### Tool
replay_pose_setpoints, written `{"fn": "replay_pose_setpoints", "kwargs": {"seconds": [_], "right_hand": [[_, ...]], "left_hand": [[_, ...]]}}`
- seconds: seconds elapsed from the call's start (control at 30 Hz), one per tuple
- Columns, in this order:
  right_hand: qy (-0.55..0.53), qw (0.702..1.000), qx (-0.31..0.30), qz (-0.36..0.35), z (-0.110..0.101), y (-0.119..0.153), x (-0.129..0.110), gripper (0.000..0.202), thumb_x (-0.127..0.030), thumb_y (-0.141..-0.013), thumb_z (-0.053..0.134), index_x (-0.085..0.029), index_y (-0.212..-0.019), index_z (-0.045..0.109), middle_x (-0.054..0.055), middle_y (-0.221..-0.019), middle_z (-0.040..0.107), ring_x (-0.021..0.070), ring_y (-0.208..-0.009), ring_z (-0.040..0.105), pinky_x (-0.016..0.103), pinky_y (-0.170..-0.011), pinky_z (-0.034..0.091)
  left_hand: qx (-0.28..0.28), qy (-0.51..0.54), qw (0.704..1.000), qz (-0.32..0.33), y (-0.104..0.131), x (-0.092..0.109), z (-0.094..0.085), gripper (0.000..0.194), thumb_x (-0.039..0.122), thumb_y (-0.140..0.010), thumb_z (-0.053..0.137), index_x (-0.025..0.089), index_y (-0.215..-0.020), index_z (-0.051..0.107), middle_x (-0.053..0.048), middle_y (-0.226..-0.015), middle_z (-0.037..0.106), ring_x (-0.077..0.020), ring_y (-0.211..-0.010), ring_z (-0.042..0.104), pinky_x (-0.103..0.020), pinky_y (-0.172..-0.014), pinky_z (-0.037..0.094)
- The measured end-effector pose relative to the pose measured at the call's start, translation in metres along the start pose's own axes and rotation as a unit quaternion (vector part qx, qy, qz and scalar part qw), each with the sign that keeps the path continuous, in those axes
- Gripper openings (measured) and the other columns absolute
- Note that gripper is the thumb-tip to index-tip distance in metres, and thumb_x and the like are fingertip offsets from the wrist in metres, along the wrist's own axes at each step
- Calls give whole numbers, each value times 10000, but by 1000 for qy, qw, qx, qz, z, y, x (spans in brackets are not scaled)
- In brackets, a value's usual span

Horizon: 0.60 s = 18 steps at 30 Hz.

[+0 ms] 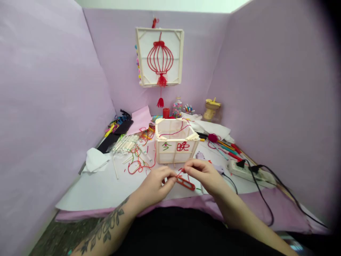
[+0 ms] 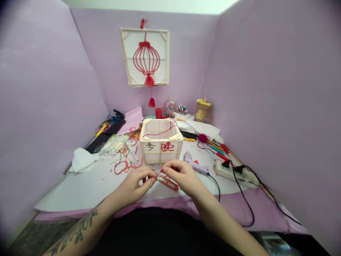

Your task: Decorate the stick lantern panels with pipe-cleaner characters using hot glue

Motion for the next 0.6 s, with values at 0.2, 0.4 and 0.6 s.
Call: {"fn": "replay_pose_setpoints", "kwargs": {"seconds": [0.2,0.4,0.6], "right_hand": [[133,988,-46,-70,1,20,-1,215,-347,-840,561,-230,-694,667,45,-742,643,190,-730,596,317,-699,465],[147,968,198,-39,-53,9,24,230,-427,-783,585,-217,-729,659,119,-1411,458,303,-1316,422,462,-1074,330],[69,988,118,-71,-34,-14,21,220,-382,-809,544,-215,-672,582,74,-1236,598,242,-1165,555,388,-1024,393]], "left_hand": [[35,-38,998,-46,7,-33,-7,179,317,-913,499,218,-853,636,-44,-863,652,-156,-783,602,-259,-638,466],[212,-175,951,-143,-7,-96,-54,412,299,-794,635,167,-1170,528,-133,-1135,612,-202,-821,618,-367,-772,506],[112,-258,944,-175,-27,-89,-45,176,272,-890,498,186,-794,618,-105,-811,693,-251,-791,657,-345,-702,470]]}}
Point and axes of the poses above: each hand's wrist, its own y-axis away from the middle knuckle, its own z-axis out of the palm, x = y × z, the point moved 10 cm from there along -y, towards the middle knuckle
